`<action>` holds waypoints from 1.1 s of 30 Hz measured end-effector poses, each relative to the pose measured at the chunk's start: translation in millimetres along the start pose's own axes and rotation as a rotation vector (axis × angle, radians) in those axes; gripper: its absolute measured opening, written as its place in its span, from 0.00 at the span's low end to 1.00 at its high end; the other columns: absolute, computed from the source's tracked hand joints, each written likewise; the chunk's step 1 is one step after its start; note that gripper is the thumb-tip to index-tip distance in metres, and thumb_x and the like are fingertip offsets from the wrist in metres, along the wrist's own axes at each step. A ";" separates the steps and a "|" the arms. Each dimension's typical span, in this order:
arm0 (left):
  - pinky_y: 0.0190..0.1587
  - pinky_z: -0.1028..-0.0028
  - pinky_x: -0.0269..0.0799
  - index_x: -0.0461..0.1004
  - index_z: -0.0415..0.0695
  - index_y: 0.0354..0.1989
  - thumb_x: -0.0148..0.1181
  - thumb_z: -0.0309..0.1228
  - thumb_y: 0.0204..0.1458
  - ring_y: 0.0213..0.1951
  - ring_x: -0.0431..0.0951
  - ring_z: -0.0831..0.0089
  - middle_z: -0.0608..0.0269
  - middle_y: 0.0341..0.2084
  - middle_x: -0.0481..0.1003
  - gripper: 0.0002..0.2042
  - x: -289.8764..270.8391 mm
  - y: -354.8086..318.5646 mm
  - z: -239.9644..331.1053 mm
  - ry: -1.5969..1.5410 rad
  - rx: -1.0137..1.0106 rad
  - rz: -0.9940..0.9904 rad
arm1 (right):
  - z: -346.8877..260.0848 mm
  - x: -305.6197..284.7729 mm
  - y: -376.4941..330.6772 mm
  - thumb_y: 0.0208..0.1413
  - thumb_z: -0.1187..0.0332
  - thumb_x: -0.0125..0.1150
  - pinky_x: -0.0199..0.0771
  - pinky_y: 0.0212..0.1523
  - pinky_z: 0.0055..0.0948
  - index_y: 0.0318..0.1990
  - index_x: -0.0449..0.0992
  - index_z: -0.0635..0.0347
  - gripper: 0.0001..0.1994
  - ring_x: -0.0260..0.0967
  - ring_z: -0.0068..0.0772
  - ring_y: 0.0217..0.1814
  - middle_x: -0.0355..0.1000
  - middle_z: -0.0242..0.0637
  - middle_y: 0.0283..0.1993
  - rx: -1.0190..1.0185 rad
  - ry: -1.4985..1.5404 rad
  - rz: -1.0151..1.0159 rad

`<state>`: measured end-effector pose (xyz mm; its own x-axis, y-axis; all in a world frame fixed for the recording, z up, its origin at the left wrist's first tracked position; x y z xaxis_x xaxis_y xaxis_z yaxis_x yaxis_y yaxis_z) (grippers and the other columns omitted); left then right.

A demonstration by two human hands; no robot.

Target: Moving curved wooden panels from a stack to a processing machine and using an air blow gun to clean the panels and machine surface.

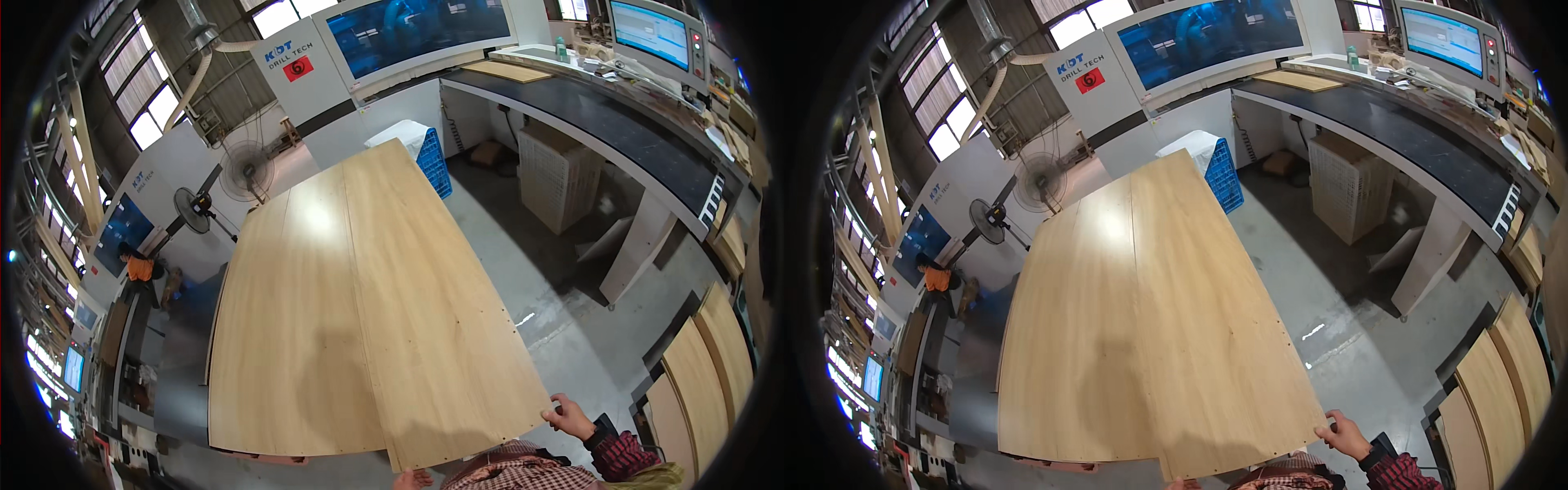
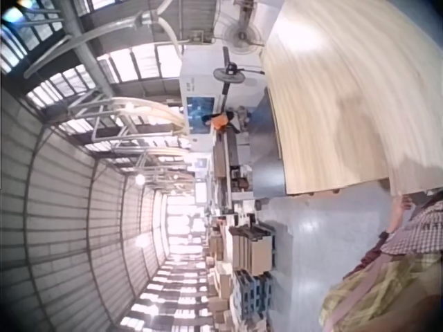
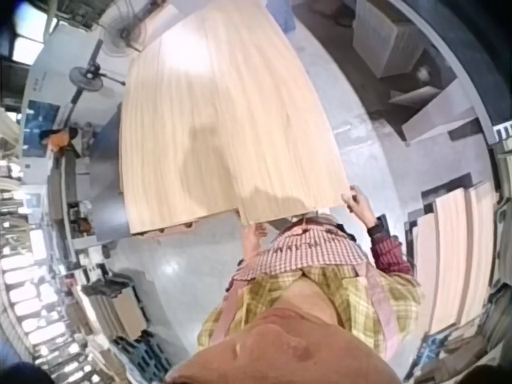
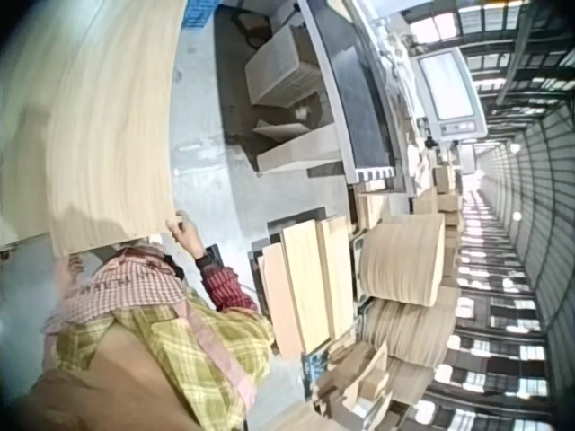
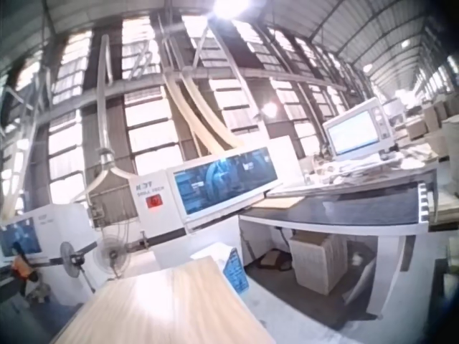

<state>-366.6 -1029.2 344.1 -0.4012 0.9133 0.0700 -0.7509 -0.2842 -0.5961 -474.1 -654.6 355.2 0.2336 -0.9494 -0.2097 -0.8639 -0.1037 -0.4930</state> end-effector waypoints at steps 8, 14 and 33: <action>0.28 0.72 0.70 0.69 0.34 0.34 0.43 0.47 0.57 0.24 0.73 0.69 0.54 0.24 0.73 0.23 23.8 -6.7 19.2 -0.087 0.079 0.090 | 1.3 -2.7 -6.9 0.50 0.68 0.60 0.66 0.26 0.26 0.62 0.46 0.62 0.35 0.64 0.27 0.22 0.66 0.37 0.23 -0.183 -0.118 -0.029; 0.26 0.71 0.69 0.70 0.34 0.28 0.41 0.40 0.59 0.23 0.74 0.69 0.55 0.21 0.73 0.20 13.5 36.0 7.6 -0.078 -0.034 0.134 | -1.7 -3.5 20.4 0.48 0.69 0.61 0.68 0.38 0.27 0.61 0.53 0.59 0.33 0.66 0.37 0.42 0.64 0.45 0.45 -0.449 -0.436 0.120; 0.25 0.73 0.66 0.64 0.35 0.50 0.50 0.29 0.53 0.20 0.69 0.71 0.61 0.15 0.68 0.17 -14.5 56.1 47.4 0.635 0.584 0.408 | -17.4 1.5 48.5 0.54 0.64 0.53 0.59 0.58 0.33 0.65 0.40 0.58 0.35 0.51 0.49 0.64 0.49 0.52 0.64 -0.467 -0.442 -0.010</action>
<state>-427.7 -1072.2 347.5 -0.4591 0.6507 -0.6048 -0.8284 -0.5595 0.0268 -523.4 -666.2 345.6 0.3181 -0.7464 -0.5845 -0.9409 -0.3243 -0.0979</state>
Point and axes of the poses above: each hand's wrist, its own y-axis towards the middle knuckle, its own x-axis out of the palm, z = x × y, the point moved 1 cm from there along y, towards the middle knuckle
